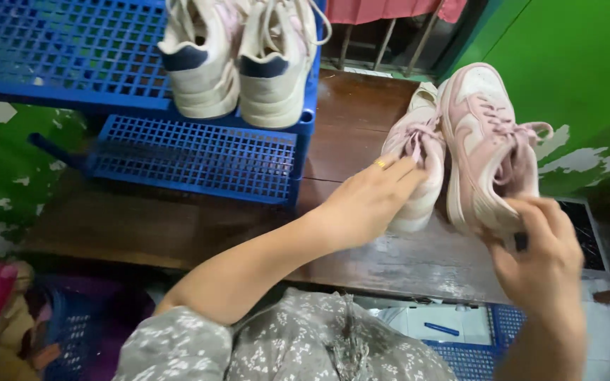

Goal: Assemble a blue plastic shoe rack and organize multiple pairs of sneakers and shoes onto it.

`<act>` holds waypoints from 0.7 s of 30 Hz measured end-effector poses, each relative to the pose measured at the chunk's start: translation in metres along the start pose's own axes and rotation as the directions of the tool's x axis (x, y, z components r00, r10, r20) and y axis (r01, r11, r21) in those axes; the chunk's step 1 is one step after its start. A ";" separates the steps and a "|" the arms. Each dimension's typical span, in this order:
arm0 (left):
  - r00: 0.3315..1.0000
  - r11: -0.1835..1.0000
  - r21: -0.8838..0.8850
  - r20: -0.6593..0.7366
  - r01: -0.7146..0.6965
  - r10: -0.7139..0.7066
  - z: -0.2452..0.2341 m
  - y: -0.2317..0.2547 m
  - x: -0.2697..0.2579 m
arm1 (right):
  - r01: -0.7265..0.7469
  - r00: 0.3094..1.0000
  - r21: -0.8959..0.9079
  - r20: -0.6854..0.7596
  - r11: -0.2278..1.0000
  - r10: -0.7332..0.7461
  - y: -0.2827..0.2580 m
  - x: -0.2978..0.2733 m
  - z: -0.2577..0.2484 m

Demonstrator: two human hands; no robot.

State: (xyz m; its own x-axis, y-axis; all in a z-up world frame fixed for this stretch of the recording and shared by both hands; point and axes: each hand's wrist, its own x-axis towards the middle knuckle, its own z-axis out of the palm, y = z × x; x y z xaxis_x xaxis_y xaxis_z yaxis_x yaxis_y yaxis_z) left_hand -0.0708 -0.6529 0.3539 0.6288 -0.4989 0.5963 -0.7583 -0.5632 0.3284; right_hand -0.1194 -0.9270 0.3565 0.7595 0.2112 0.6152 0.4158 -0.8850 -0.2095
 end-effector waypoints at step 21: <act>0.918 0.993 -0.071 0.392 0.096 -0.061 -0.234 -0.060 -0.262 | -0.140 0.848 0.475 0.511 0.869 -0.142 -0.277 -0.025 0.072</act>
State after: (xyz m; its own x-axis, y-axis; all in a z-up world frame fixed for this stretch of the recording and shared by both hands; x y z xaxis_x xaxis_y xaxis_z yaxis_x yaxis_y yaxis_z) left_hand -0.2300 -0.3342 0.3498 0.6910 -0.6819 0.2398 -0.7044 -0.5607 0.4353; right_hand -0.2177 -0.6576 0.3447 0.8404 0.5167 0.1635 0.4922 -0.6015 -0.6292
